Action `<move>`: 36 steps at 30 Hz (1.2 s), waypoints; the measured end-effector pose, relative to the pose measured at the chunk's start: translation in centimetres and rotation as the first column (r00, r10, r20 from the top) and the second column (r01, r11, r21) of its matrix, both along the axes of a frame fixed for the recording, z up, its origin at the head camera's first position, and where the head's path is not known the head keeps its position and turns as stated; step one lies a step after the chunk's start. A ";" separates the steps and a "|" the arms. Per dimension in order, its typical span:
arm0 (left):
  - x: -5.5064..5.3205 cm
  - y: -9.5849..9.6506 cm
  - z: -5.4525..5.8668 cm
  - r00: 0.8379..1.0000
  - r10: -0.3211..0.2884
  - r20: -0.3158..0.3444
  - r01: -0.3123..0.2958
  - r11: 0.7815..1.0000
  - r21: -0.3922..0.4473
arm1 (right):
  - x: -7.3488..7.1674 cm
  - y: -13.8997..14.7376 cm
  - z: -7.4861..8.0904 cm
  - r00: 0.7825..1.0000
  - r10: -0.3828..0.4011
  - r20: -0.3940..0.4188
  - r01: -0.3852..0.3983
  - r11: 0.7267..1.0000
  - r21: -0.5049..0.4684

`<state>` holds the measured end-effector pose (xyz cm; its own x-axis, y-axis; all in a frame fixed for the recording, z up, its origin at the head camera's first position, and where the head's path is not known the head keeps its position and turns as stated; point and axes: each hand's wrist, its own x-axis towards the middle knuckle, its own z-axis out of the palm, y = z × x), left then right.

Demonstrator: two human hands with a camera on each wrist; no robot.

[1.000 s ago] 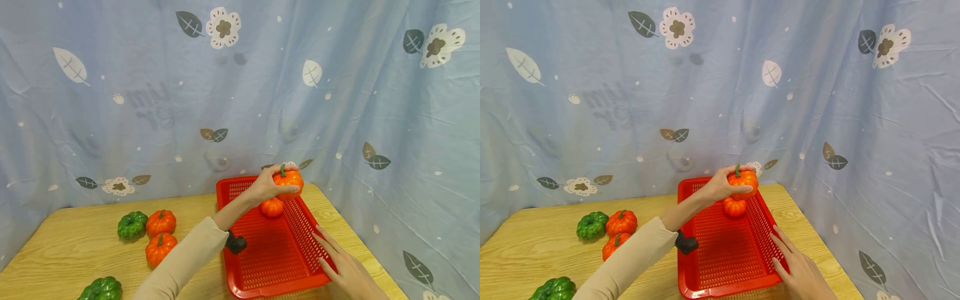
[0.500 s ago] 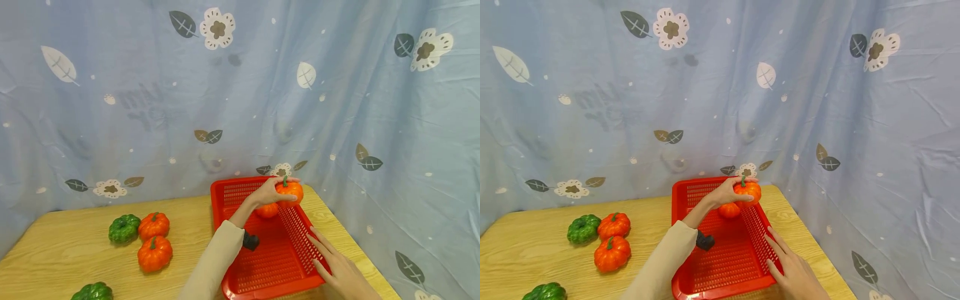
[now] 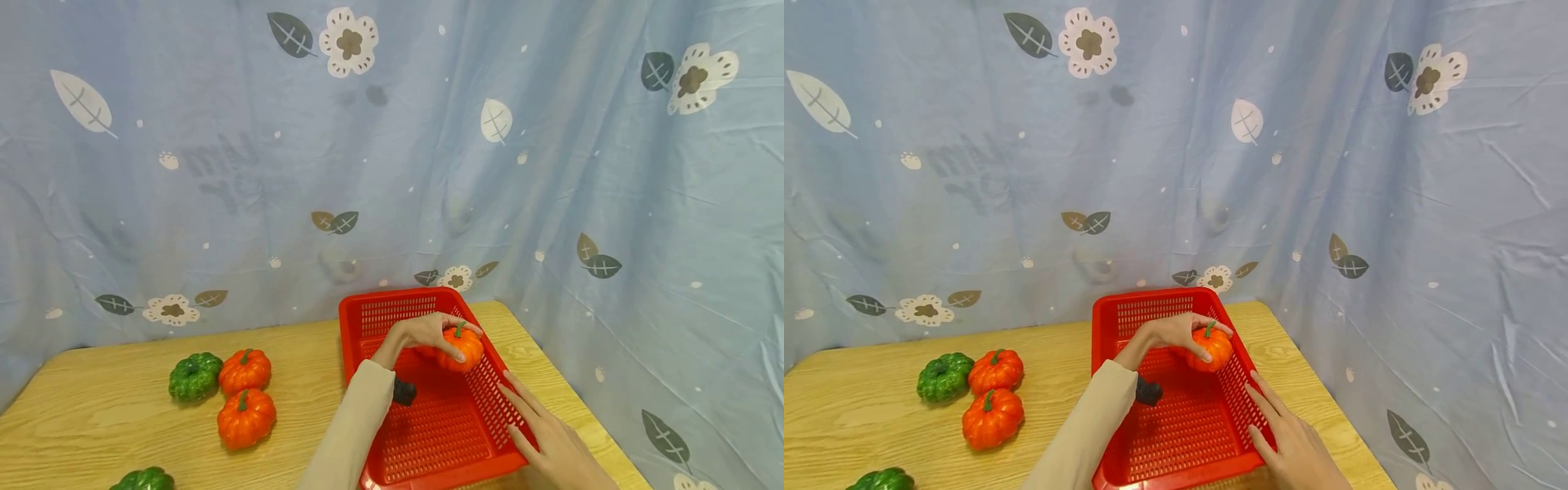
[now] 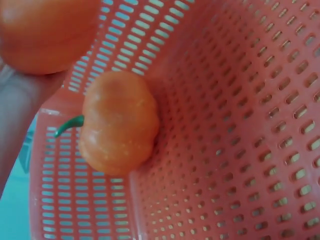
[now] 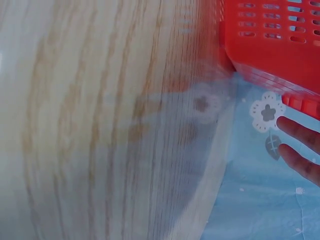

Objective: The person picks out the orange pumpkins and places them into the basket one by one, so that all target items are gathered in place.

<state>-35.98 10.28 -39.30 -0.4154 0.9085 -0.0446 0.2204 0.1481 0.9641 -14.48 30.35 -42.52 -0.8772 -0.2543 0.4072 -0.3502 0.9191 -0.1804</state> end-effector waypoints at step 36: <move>1.1 2.2 -2.5 0.941 -0.300 0.157 0.337 0.877 -0.343 | -0.2 0.0 0.0 1.000 0.001 0.022 -0.001 1.000 -0.014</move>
